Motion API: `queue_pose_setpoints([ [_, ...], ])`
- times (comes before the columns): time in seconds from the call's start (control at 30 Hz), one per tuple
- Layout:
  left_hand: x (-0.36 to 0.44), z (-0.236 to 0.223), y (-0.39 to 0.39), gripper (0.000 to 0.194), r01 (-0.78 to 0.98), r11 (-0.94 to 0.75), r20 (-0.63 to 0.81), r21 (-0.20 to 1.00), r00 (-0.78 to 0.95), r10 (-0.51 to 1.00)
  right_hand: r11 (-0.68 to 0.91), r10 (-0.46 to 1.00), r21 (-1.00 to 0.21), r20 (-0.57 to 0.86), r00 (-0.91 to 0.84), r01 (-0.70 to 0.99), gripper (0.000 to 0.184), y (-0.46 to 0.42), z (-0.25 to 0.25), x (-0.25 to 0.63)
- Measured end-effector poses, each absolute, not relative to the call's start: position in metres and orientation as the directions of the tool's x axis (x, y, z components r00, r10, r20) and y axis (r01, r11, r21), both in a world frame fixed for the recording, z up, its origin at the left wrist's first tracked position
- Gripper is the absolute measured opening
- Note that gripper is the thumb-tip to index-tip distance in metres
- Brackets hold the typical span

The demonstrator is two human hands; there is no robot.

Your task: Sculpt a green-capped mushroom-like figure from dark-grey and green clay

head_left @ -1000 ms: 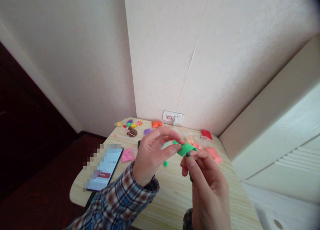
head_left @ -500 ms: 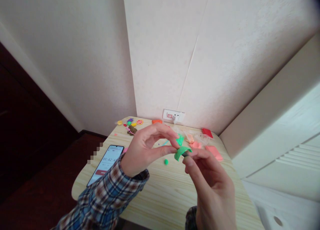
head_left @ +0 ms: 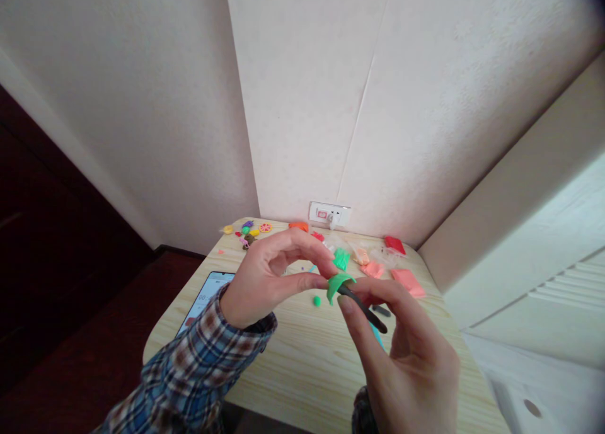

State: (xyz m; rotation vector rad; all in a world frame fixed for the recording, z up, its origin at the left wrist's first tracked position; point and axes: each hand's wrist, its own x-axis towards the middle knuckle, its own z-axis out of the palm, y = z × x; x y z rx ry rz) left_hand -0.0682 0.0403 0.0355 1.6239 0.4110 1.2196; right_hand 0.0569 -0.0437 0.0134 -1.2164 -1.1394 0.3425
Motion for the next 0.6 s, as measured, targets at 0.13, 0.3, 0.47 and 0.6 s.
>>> queue_pose_setpoints([
  [0.13, -0.0692, 0.0356, 0.0398, 0.017, -0.285, -0.418, 0.505, 0.862, 0.433, 0.746, 0.362, 0.760, -0.854, 0.503, 0.412, 0.374, 0.003, -0.0448, 0.0161, 0.0578],
  [0.3, -0.0680, 0.0360, 0.0388, 0.020, -0.283, -0.384, 0.474, 0.879, 0.425, 0.771, 0.359, 0.740, -0.837, 0.525, 0.421, 0.413, 0.003, -0.0456, 0.0187, 0.0558],
  [0.47, -0.0659, 0.0367, 0.0387, 0.025, -0.247, -0.391, 0.460, 0.886, 0.382, 0.802, 0.343, 0.695, -0.777, 0.588, 0.414, 0.528, 0.005, -0.0464, 0.0188, 0.0538],
  [0.6, -0.0655, 0.0358, 0.0390, 0.029, -0.231, -0.403, 0.462, 0.886, 0.360, 0.811, 0.330, 0.660, -0.748, 0.619, 0.426, 0.576, 0.008, -0.0474, 0.0171, 0.0521],
])
